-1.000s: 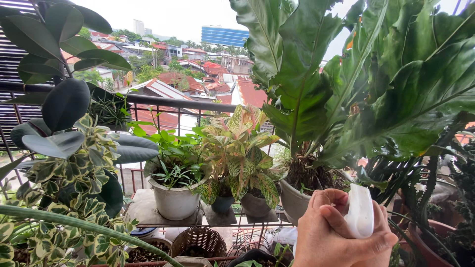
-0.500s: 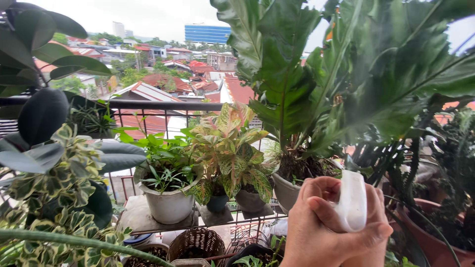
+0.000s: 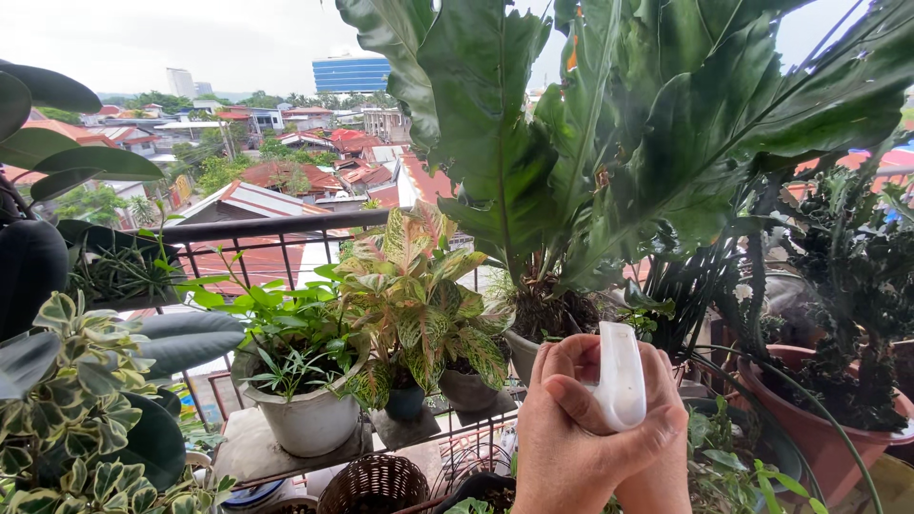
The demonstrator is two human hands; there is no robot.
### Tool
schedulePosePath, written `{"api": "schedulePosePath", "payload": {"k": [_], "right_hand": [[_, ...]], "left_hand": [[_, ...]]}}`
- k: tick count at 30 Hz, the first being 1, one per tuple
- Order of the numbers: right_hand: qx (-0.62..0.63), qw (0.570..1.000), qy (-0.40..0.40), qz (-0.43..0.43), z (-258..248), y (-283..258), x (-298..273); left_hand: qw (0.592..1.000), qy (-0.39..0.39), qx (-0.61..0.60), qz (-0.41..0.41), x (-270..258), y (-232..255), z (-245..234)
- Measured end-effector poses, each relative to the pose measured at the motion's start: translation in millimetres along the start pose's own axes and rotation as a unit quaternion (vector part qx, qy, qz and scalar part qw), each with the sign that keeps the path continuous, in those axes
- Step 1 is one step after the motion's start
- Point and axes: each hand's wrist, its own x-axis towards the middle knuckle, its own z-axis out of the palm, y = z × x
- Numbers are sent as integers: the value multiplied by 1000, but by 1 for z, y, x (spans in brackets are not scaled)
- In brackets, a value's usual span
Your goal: The person sprays water on various potted plants on a balcony using a white spray bottle. They move between different plants, misting the leaves and occasionally refilling the bottle from a pink container.
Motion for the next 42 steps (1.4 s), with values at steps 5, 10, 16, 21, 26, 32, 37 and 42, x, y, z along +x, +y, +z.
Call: {"api": "schedulePosePath", "payload": {"k": [5,10,16,21,26,32,37,42], "right_hand": [[5,1000,-8,-5,4,-1,-1],[4,1000,-12,-6,7,-1,-2],[9,1000,-15,-14,9,-3,-1],[18,999,-19,-20,15,-10,1],[18,999,-31,-33,23,-21,-2],[39,998,-12,-51,19,-19,0],[46,997,-13,-66,18,-20,-2],[58,994,-10,-96,16,-28,5]], "left_hand": [[999,10,22,41,5,-16,-1],[999,-1,31,17,7,-17,-5],[998,-13,22,-52,9,-6,-8],[998,2,50,41,6,-11,-9],[991,28,92,97,3,-17,-13],[997,26,73,-19,5,-11,-16],[997,52,59,-14,7,-17,-15],[993,33,108,33,8,-30,-21]]}}
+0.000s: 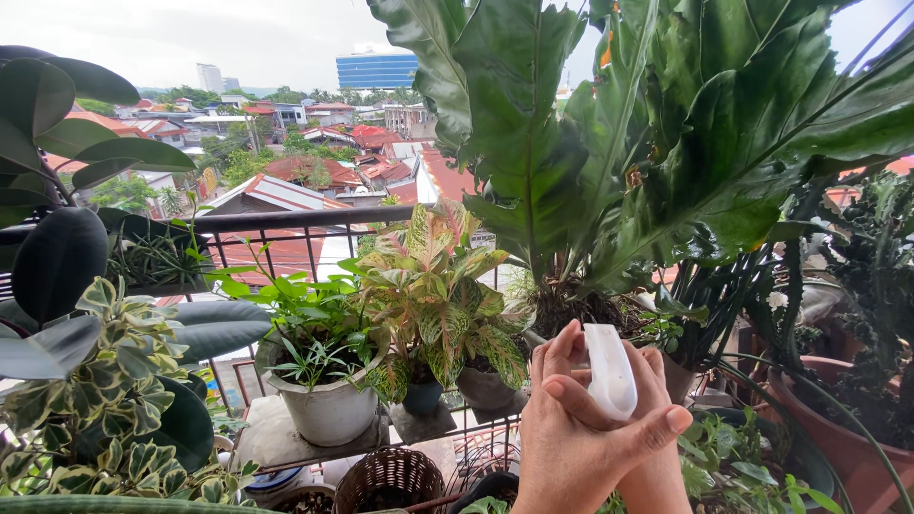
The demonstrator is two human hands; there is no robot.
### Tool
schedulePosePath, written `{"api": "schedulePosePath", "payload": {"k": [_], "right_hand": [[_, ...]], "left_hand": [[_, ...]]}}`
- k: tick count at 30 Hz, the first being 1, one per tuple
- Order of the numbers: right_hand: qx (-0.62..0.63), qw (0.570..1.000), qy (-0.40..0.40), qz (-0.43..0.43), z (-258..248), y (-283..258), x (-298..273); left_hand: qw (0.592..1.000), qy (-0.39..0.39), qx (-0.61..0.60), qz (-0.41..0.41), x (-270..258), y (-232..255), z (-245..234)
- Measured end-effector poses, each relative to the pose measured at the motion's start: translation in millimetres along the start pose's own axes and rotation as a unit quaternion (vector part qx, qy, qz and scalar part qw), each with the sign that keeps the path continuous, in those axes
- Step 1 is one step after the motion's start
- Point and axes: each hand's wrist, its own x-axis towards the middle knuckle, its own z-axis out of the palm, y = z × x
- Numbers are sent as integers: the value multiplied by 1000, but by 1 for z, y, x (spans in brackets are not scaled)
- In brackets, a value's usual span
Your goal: The person sprays water on various potted plants on a balcony using a white spray bottle. They move between different plants, misting the leaves and occasionally refilling the bottle from a pink container.
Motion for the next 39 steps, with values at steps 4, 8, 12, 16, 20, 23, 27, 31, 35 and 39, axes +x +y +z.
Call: {"api": "schedulePosePath", "payload": {"k": [4,8,12,16,20,23,27,31,35,39], "right_hand": [[-67,997,-22,17,4,4,-1],[-5,986,-29,164,23,33,-8],[-151,986,-74,11,36,73,13],[-140,988,-67,-20,34,73,49],[24,980,-35,195,35,59,79],[119,978,-24,168,40,67,107],[68,980,-106,156,38,93,148],[152,964,-81,201,31,94,184],[245,927,6,285,26,85,213],[191,948,33,251,23,99,242]], "left_hand": [[998,14,-42,-50,5,-6,4],[995,41,-44,-84,18,-27,8],[993,1,-72,-97,46,-49,13],[997,-24,-47,-64,78,-48,19],[994,23,14,-101,106,-33,27],[996,17,7,-83,133,-31,30],[997,-37,-40,-51,182,-31,41],[997,-61,-16,-33,217,-15,52],[996,-45,56,-46,231,9,59],[999,-50,1,-3,245,22,67]]}}
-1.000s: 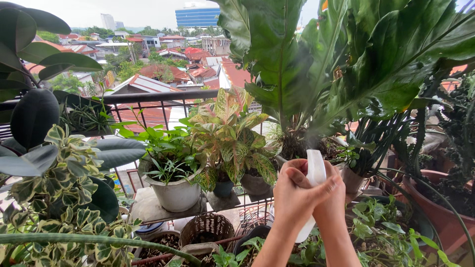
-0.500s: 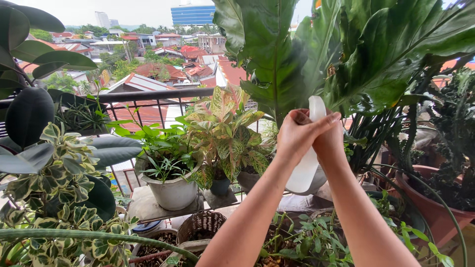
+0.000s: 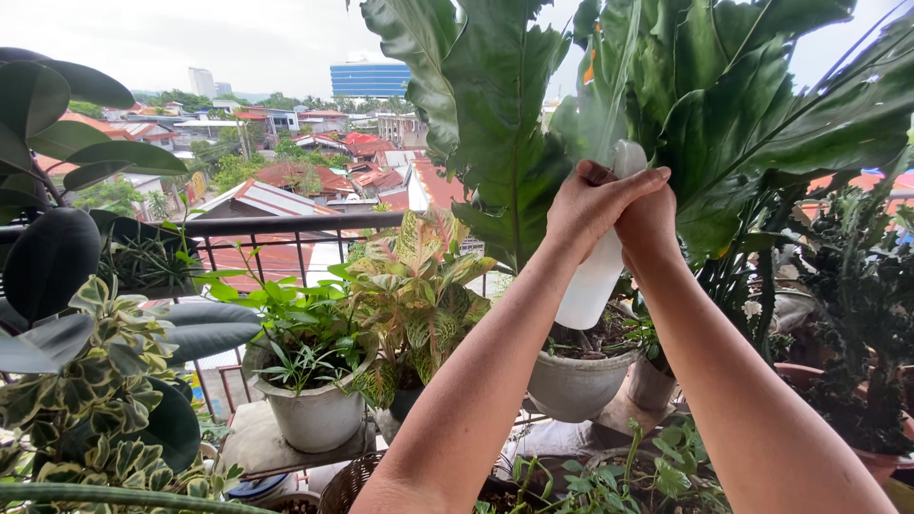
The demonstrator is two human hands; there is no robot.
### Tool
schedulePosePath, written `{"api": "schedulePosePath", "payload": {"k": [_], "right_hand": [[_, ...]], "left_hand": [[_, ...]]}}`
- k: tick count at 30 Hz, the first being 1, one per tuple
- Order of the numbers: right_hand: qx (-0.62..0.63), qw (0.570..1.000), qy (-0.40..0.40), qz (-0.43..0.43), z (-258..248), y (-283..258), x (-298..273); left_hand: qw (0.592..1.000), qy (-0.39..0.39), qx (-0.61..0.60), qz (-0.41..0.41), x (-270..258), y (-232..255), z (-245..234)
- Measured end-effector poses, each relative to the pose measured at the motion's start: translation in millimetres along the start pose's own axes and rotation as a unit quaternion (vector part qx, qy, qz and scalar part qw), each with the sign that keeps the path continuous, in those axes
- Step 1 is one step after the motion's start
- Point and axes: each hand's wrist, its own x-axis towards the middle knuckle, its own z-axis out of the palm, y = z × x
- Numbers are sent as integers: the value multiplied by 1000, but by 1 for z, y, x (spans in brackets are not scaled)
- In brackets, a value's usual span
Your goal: The person sprays water on various potted plants on a balcony using a white spray bottle. They move between different plants, misting the leaves and occasionally refilling the bottle from a pink container.
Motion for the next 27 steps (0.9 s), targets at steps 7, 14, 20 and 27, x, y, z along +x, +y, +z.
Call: {"api": "schedulePosePath", "payload": {"k": [7,14,20,27], "right_hand": [[-99,992,29,-78,-25,-64,-31],[232,969,67,-57,-36,-62,-45],[-56,992,59,-94,-42,-44,-74],[67,996,59,3,-30,44,-80]], "left_hand": [[980,-177,-92,24,22,11,13],[982,-168,-64,61,28,1,46],[968,-232,-68,67,5,-16,34],[989,-140,5,-52,-33,-66,26]]}}
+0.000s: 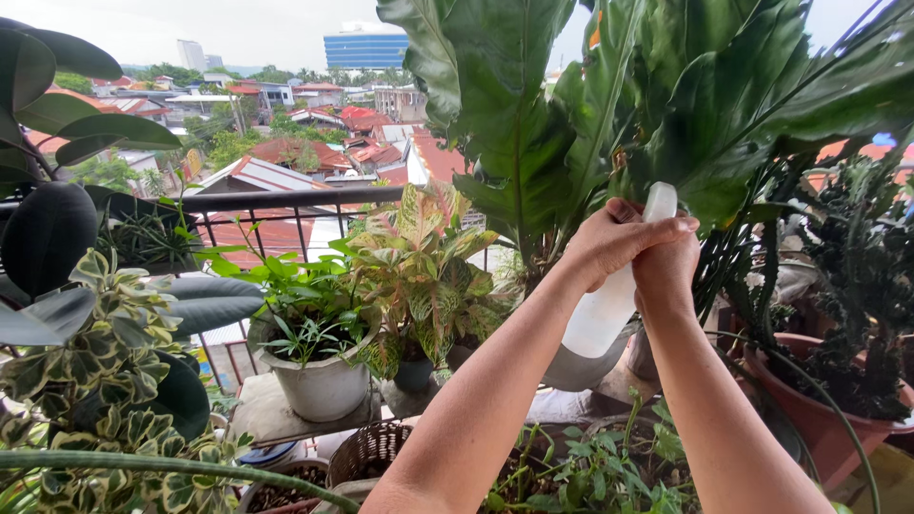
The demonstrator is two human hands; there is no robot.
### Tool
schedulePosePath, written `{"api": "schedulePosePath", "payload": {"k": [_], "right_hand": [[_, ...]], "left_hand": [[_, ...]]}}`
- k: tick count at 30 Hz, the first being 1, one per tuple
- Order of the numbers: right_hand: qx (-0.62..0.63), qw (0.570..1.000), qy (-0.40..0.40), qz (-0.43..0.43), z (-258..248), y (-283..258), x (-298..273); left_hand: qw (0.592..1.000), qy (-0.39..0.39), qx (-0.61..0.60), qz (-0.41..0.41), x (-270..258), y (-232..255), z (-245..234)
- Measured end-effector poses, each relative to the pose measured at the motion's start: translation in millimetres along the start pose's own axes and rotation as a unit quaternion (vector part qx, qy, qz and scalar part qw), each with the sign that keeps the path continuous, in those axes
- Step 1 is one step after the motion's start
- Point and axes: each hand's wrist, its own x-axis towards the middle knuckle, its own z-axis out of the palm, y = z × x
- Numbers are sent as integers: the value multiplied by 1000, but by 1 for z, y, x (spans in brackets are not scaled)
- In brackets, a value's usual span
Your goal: The person sprays water on various potted plants on a balcony using a white spray bottle. They move between different plants, misting the leaves and occasionally refilling the bottle from a pink container.
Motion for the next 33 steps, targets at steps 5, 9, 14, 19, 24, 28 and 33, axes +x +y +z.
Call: {"api": "schedulePosePath", "payload": {"k": [5,9,14,19,24,28,33], "right_hand": [[-105,987,-108,-52,6,23,-34],[-47,980,-194,15,30,26,-59],[-25,970,-234,55,62,68,-79],[-7,951,-298,86,85,101,-92],[67,905,-389,159,95,85,-123],[89,907,-381,153,97,92,-141],[67,907,-382,164,89,90,-157]], "left_hand": [[997,78,-21,7,-43,-29,-17],[991,120,-25,-45,-67,-42,-37],[965,232,-4,-121,-94,-61,-57],[943,309,-6,-124,-113,-76,-73],[926,335,-58,-167,-140,-77,-83],[914,368,-48,-166,-158,-86,-82],[912,371,-55,-164,-173,-90,-77]]}}
